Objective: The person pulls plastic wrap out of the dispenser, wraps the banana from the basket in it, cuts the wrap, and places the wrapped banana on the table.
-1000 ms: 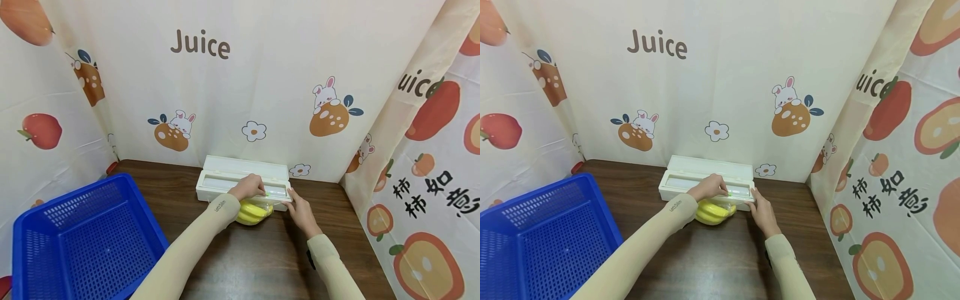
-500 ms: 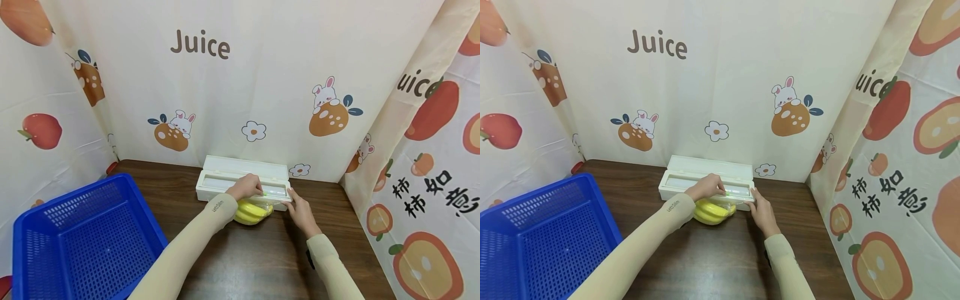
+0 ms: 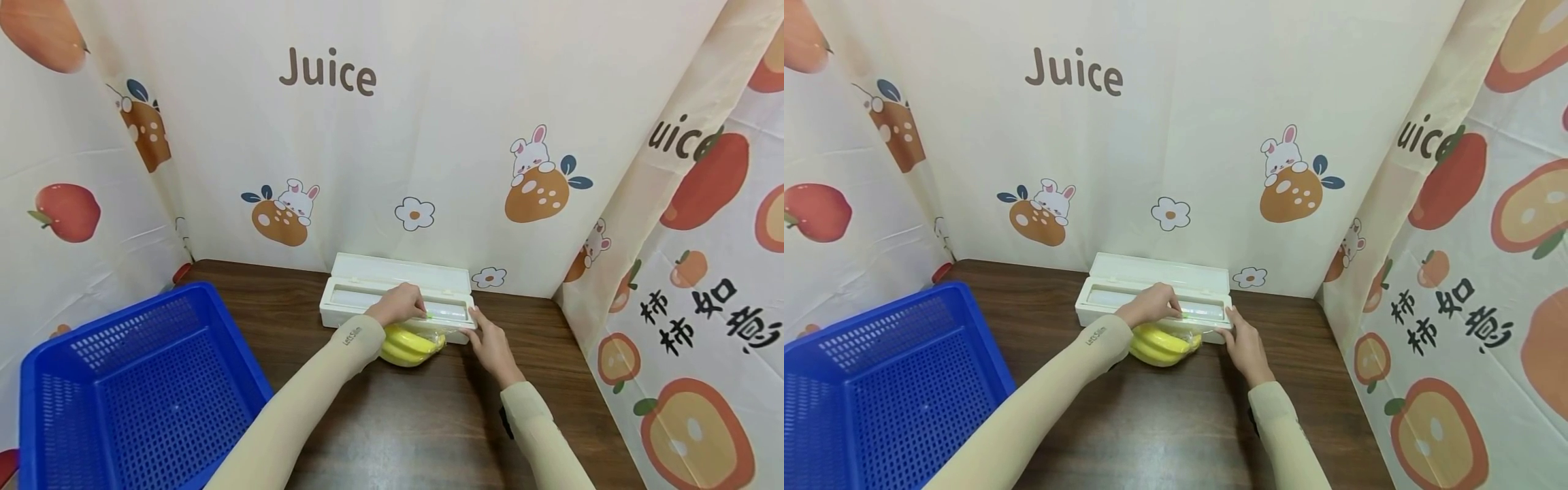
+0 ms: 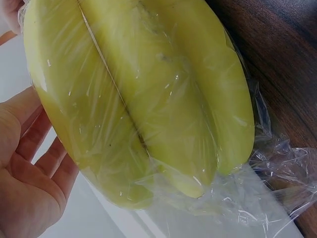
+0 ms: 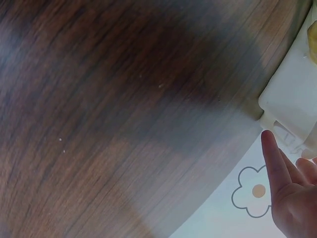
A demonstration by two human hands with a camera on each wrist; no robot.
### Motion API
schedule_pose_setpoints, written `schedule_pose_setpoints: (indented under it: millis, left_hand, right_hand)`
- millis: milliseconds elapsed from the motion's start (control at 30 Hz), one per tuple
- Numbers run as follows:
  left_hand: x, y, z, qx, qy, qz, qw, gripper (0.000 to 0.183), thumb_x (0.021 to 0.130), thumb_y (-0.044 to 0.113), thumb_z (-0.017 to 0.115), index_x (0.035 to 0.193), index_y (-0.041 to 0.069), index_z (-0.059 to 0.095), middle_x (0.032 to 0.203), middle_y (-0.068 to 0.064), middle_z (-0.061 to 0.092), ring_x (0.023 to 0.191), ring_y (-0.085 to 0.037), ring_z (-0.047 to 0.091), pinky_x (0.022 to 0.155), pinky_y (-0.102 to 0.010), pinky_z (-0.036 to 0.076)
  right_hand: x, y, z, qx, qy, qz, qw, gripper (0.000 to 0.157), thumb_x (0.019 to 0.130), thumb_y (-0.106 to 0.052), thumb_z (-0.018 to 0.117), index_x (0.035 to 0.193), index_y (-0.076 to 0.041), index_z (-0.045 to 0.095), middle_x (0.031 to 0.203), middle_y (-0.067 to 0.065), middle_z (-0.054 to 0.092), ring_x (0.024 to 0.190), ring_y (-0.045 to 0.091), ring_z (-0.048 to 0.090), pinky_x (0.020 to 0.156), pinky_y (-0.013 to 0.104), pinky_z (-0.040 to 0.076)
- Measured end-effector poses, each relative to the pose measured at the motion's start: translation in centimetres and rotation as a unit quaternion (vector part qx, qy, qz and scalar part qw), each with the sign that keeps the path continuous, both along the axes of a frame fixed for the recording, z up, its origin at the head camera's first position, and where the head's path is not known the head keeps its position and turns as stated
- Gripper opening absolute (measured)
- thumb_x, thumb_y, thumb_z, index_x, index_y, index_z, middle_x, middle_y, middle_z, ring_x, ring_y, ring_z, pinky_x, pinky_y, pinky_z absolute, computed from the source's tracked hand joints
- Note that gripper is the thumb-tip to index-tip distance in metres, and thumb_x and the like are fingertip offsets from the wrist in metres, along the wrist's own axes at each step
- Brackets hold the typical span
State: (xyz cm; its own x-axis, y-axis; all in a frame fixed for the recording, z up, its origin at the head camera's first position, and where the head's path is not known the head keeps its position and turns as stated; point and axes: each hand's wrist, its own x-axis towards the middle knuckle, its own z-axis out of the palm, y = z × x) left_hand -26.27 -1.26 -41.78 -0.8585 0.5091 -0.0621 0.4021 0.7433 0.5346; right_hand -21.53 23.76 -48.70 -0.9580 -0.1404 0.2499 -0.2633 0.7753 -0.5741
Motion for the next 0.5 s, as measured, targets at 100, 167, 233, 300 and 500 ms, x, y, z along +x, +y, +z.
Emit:
schedule_pose_setpoints:
  millis: [100, 167, 233, 300, 500]
  left_hand:
    - [0.03, -0.10, 0.04, -0.002, 0.005, 0.000, 1.0000, 0.011, 0.099, 0.018, 0.077, 0.101, 0.011, 0.085, 0.104, -0.001, 0.080, 0.094, -0.015, 0.072, 0.092, -0.034, 0.060]
    - [0.02, -0.16, 0.06, -0.003, 0.007, 0.001, 1.0000, 0.011, 0.099, 0.018, 0.077, 0.102, 0.011, 0.085, 0.104, -0.001, 0.080, 0.095, -0.014, 0.072, 0.092, -0.034, 0.060]
    - [0.01, -0.21, 0.08, -0.003, 0.008, 0.001, 1.0000, 0.011, 0.099, 0.018, 0.077, 0.102, 0.011, 0.085, 0.104, -0.001, 0.080, 0.095, -0.015, 0.072, 0.092, -0.034, 0.060]
    - [0.00, -0.25, 0.08, -0.003, 0.006, 0.001, 1.0000, 0.011, 0.099, 0.019, 0.077, 0.102, 0.011, 0.085, 0.104, -0.001, 0.080, 0.095, -0.015, 0.072, 0.092, -0.034, 0.060]
    - [0.08, -0.33, 0.08, -0.005, 0.006, 0.000, 1.0000, 0.011, 0.099, 0.018, 0.077, 0.102, 0.011, 0.085, 0.104, -0.001, 0.080, 0.096, -0.015, 0.072, 0.092, -0.035, 0.060]
  right_hand:
    - [-0.03, 0.00, 0.05, -0.001, 0.000, 0.000, 1.000, 0.057, 0.101, -0.014, 0.072, 0.152, 0.003, 0.052, 0.155, 0.029, 0.047, 0.140, 0.048, 0.051, 0.111, 0.062, 0.045]
    - [-0.04, -0.01, 0.09, -0.001, 0.001, 0.001, 1.000, 0.057, 0.101, -0.014, 0.072, 0.152, 0.003, 0.052, 0.155, 0.029, 0.047, 0.139, 0.048, 0.051, 0.111, 0.062, 0.046]
    - [-0.06, 0.01, 0.11, -0.003, 0.000, 0.000, 1.000, 0.057, 0.101, -0.014, 0.072, 0.152, 0.002, 0.052, 0.155, 0.029, 0.047, 0.139, 0.048, 0.051, 0.111, 0.062, 0.045]
    - [-0.03, 0.02, 0.13, -0.004, -0.004, -0.002, 1.000, 0.058, 0.101, -0.015, 0.072, 0.153, 0.002, 0.052, 0.156, 0.029, 0.047, 0.140, 0.048, 0.051, 0.111, 0.063, 0.045]
    - [0.10, 0.01, 0.13, 0.000, -0.017, -0.007, 1.000, 0.060, 0.101, -0.016, 0.072, 0.154, 0.002, 0.051, 0.157, 0.028, 0.045, 0.141, 0.048, 0.050, 0.112, 0.063, 0.045]
